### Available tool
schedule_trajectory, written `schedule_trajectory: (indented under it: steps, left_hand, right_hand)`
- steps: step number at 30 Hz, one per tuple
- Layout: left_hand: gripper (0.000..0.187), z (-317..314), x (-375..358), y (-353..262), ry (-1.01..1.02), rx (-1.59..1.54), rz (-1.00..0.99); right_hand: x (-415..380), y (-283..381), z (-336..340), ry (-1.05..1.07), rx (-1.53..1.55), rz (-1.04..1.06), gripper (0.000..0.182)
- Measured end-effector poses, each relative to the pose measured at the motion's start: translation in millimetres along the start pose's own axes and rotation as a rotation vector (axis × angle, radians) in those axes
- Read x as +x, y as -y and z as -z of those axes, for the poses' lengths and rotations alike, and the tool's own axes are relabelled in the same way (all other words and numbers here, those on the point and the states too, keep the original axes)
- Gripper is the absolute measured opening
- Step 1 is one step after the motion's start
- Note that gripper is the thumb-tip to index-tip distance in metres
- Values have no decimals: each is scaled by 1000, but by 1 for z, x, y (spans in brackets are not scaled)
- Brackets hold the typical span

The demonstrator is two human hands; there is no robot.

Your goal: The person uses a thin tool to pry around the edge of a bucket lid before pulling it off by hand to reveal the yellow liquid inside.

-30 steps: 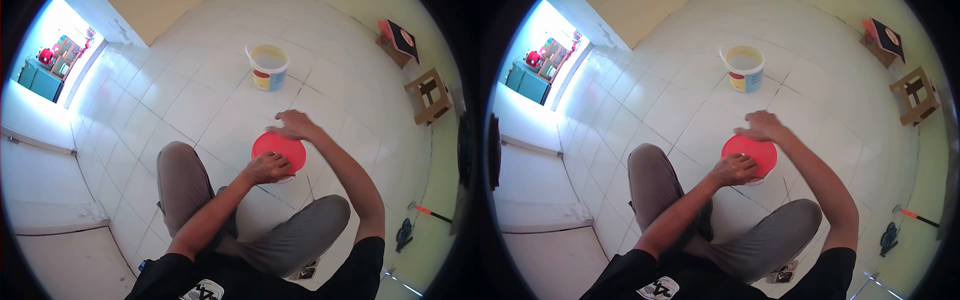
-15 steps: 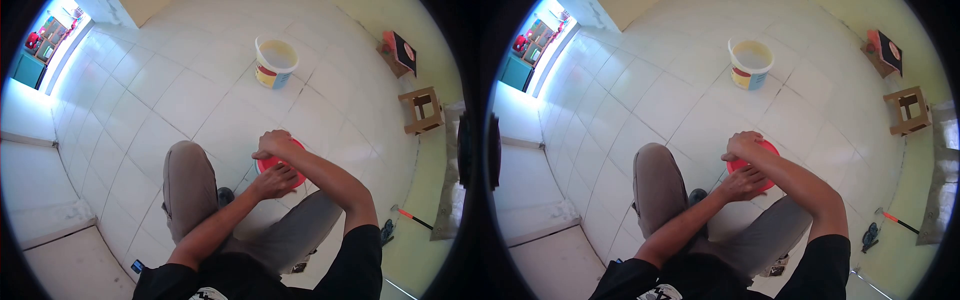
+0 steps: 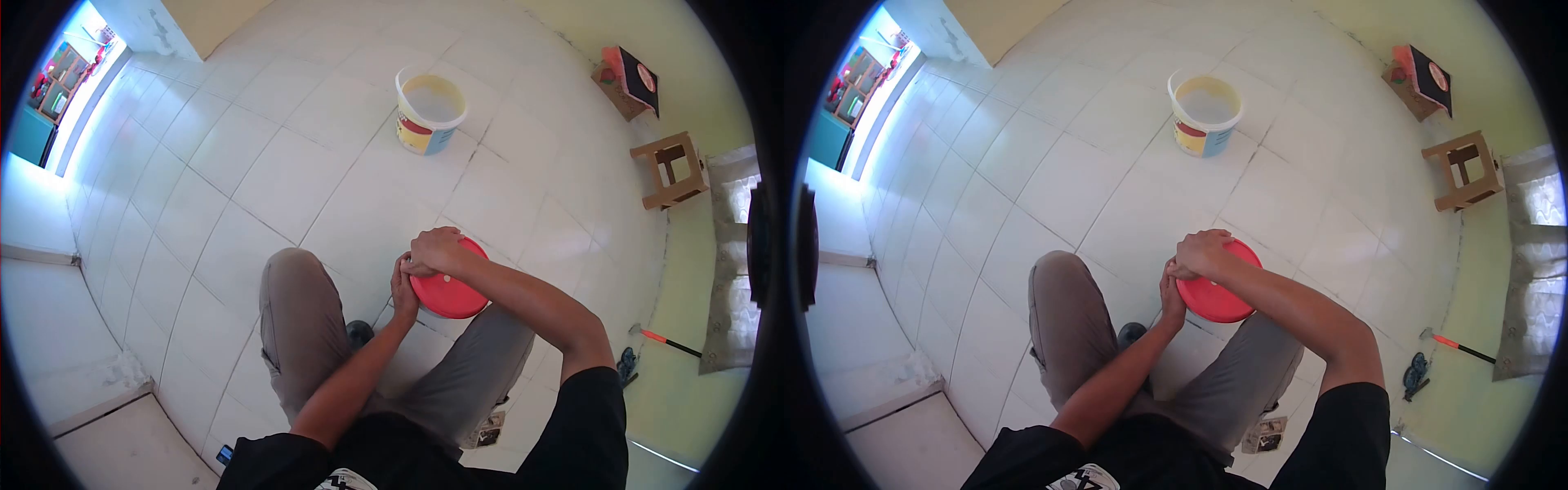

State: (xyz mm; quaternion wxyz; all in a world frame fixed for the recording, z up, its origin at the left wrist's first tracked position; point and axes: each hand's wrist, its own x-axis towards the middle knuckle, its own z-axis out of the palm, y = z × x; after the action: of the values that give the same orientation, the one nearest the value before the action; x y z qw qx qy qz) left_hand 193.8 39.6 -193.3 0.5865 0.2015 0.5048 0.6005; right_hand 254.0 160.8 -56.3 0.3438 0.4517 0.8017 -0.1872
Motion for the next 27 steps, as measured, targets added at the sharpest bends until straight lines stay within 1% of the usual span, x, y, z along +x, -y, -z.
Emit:
schedule_trajectory:
  steps: [1, 2, 3, 6, 8, 9, 12, 14, 17, 20, 21, 23, 26, 27]
  left_hand:
    - [40, -3, -2, 2, 7, -14, 7]
    - [41, -6, 1, 8, -17, 29, -116]
    - [42, -4, 0, 13, -46, 141, -144]
    - [43, -1, -5, 10, -122, 447, -225]
    - [43, -4, -7, 0, -162, 601, -270]
    - [43, -2, -9, -5, -159, 628, -260]
    - [43, -4, -9, -14, -154, 673, -234]
    - [44, -5, -10, -17, -142, 680, -211]
    - [43, -5, -10, -18, -116, 661, -246]
    - [39, -7, -10, -24, -80, 825, -262]
    - [40, -8, -11, -25, -89, 822, -252]
    - [41, -8, -8, -28, -112, 816, -242]
    - [30, -6, -7, -34, -53, 982, -208]
    - [29, -7, -6, -36, -49, 976, -211]
  right_hand:
    - [4, -2, 0, 46, 29, -23, 70]
    - [5, -1, 3, 93, 58, -44, 69]
    - [5, -1, 6, 141, 87, -65, 68]
    - [0, -3, 10, 82, 30, 0, 67]
    - [2, -7, 14, 85, 78, -5, 66]
    - [3, -7, 14, 91, 107, -3, 66]
    - [8, -15, 15, 69, 175, 87, 66]
    - [13, -18, 18, 117, 166, 123, 68]
    - [15, -27, 21, 184, 160, 179, 71]
    - [17, -34, 24, 184, 164, 231, 73]
    - [16, -35, 22, 180, 172, 243, 74]
    - [15, -36, 24, 190, 188, 235, 75]
    - [12, -38, 33, 223, 216, 211, 76]
    - [11, -40, 36, 239, 221, 204, 76]
